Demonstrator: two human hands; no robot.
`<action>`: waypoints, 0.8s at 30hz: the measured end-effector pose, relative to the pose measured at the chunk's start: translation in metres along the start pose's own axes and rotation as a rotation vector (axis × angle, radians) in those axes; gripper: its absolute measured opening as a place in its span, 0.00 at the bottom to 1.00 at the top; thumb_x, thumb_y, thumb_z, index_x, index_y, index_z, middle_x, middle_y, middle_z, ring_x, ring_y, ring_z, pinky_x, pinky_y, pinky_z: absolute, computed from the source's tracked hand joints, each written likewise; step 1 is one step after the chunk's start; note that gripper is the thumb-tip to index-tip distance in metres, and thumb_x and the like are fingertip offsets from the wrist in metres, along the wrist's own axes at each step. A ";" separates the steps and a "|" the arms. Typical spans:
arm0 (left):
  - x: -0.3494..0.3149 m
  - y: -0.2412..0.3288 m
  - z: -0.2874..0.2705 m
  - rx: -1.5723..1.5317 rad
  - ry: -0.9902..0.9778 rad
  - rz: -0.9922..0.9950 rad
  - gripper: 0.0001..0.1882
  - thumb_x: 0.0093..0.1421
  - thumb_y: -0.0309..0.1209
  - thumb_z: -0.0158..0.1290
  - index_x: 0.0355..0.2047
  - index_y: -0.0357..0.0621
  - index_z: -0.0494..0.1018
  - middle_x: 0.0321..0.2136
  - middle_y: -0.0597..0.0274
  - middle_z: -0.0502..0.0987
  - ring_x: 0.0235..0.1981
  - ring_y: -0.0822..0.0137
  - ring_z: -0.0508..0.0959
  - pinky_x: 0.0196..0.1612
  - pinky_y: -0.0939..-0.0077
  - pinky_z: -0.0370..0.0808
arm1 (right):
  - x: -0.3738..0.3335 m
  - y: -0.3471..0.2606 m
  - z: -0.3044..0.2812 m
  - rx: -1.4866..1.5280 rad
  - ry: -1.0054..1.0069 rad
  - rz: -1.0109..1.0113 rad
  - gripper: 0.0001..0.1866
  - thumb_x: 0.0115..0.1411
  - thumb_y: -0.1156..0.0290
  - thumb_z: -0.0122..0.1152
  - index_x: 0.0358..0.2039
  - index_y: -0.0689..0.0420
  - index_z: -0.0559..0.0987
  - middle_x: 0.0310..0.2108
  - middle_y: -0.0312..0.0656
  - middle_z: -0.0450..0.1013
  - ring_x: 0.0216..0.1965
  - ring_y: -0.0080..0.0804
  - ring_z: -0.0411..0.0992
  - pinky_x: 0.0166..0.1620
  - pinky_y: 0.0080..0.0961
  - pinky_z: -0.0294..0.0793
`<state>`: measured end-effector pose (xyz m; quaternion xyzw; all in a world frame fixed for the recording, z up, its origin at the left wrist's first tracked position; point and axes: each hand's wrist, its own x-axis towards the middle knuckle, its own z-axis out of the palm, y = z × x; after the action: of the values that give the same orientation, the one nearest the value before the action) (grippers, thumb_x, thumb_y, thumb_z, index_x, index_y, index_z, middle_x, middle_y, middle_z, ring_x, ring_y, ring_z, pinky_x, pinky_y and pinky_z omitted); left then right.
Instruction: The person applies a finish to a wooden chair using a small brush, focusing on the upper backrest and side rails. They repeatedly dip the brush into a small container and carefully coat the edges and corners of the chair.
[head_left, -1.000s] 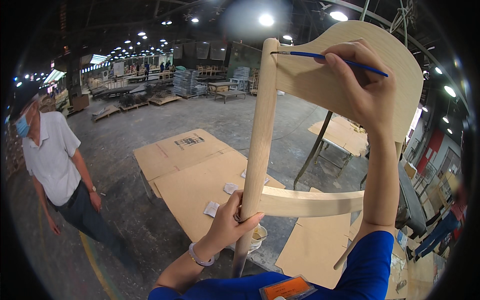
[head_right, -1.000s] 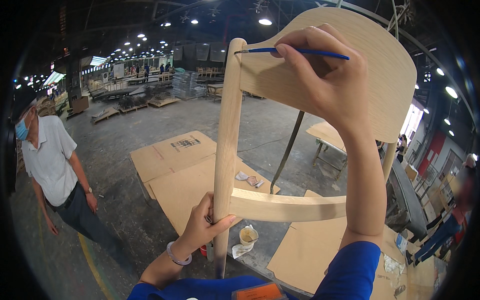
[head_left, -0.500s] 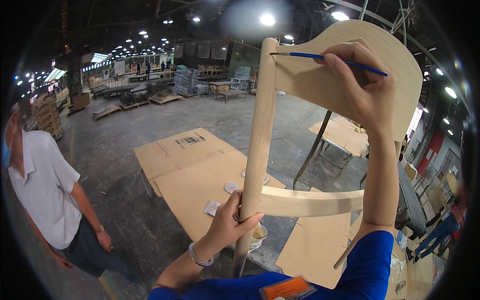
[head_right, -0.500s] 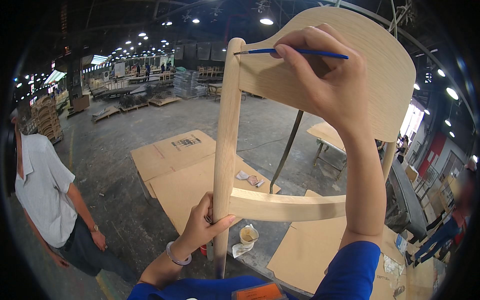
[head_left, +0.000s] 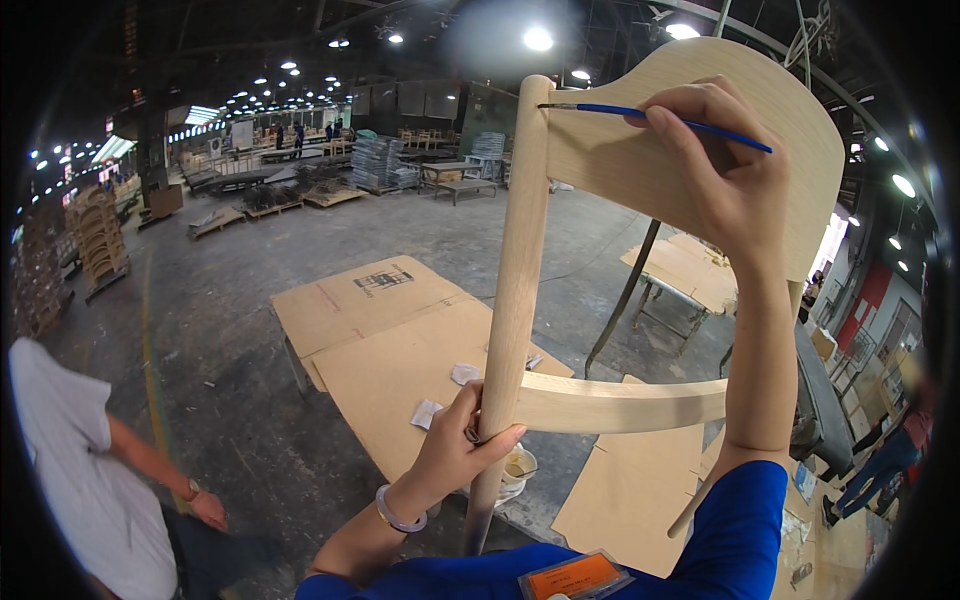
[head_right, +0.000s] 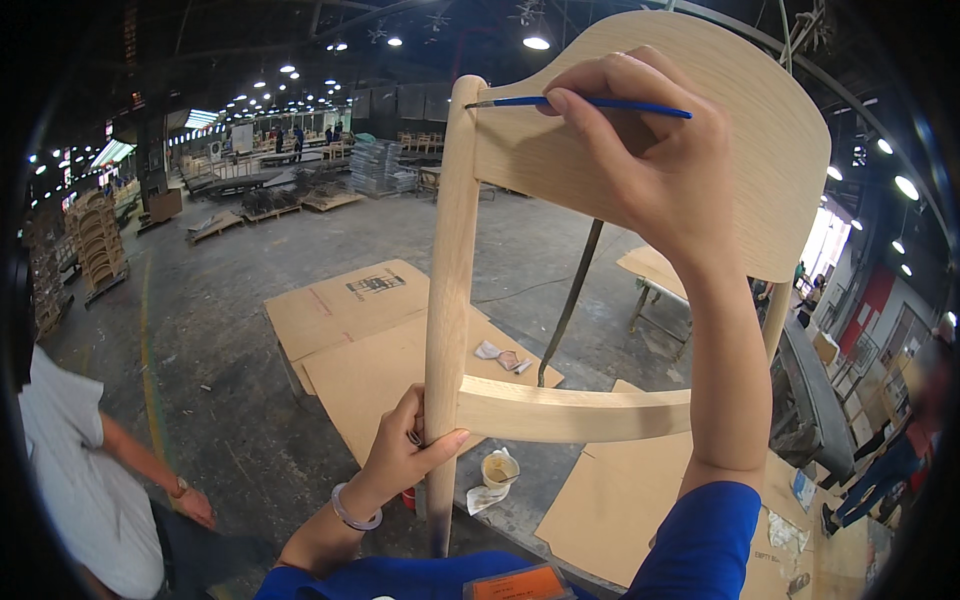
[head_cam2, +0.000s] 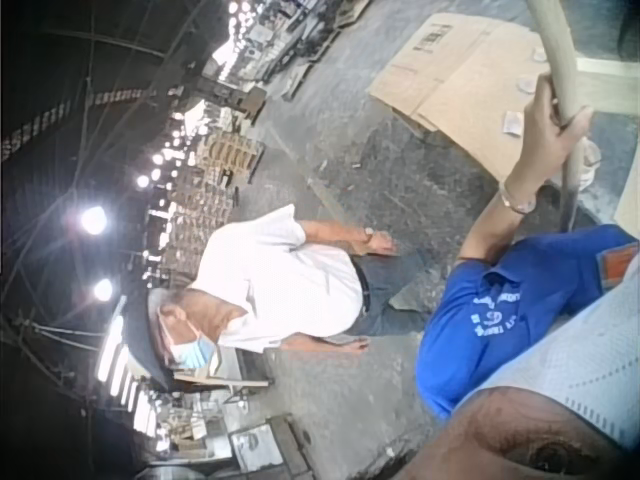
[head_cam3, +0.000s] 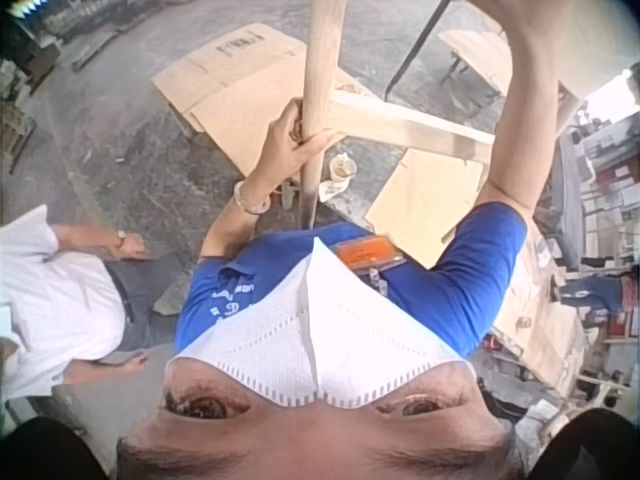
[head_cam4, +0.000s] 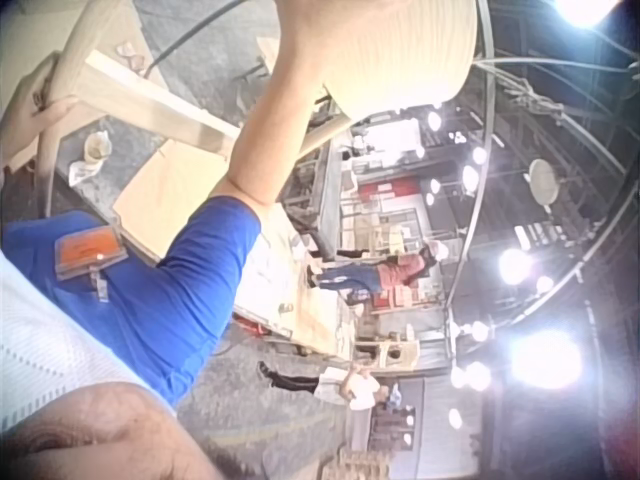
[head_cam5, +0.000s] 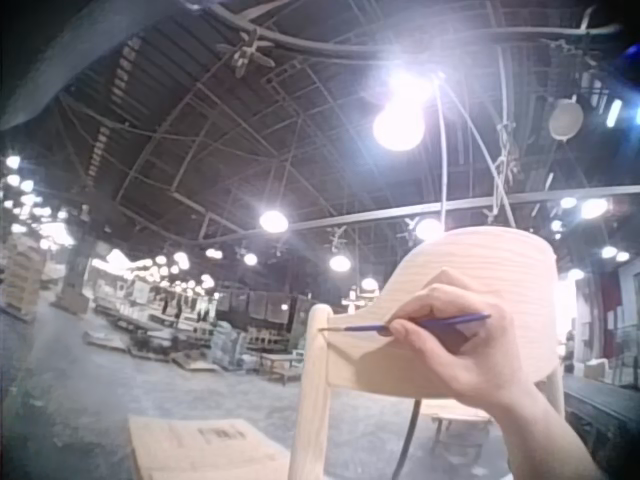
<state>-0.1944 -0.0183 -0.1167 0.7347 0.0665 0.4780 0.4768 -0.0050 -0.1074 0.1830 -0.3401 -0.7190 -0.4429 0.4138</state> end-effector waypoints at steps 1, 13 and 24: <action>0.000 0.000 -0.001 -0.006 0.006 0.001 0.25 0.63 0.31 0.65 0.54 0.32 0.67 0.36 0.52 0.82 0.34 0.69 0.85 0.36 0.77 0.82 | 0.000 -0.001 0.001 -0.006 -0.002 0.001 0.05 0.62 0.74 0.68 0.36 0.61 0.87 0.34 0.38 0.81 0.36 0.26 0.80 0.44 0.24 0.77; -0.005 -0.002 -0.009 0.025 0.000 -0.015 0.26 0.64 0.31 0.65 0.55 0.32 0.67 0.37 0.52 0.82 0.35 0.69 0.85 0.37 0.76 0.83 | 0.002 -0.004 0.008 0.013 -0.008 0.005 0.05 0.62 0.73 0.68 0.36 0.61 0.87 0.34 0.38 0.81 0.36 0.27 0.80 0.44 0.24 0.78; -0.009 0.002 -0.012 -0.003 -0.010 -0.031 0.26 0.65 0.31 0.64 0.56 0.31 0.66 0.39 0.52 0.82 0.36 0.69 0.85 0.38 0.77 0.83 | 0.003 -0.006 0.010 0.033 -0.002 -0.001 0.06 0.63 0.73 0.68 0.37 0.61 0.87 0.35 0.39 0.81 0.37 0.28 0.80 0.46 0.26 0.78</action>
<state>-0.2089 -0.0169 -0.1193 0.7352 0.0750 0.4671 0.4855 -0.0141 -0.1005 0.1809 -0.3333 -0.7267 -0.4310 0.4185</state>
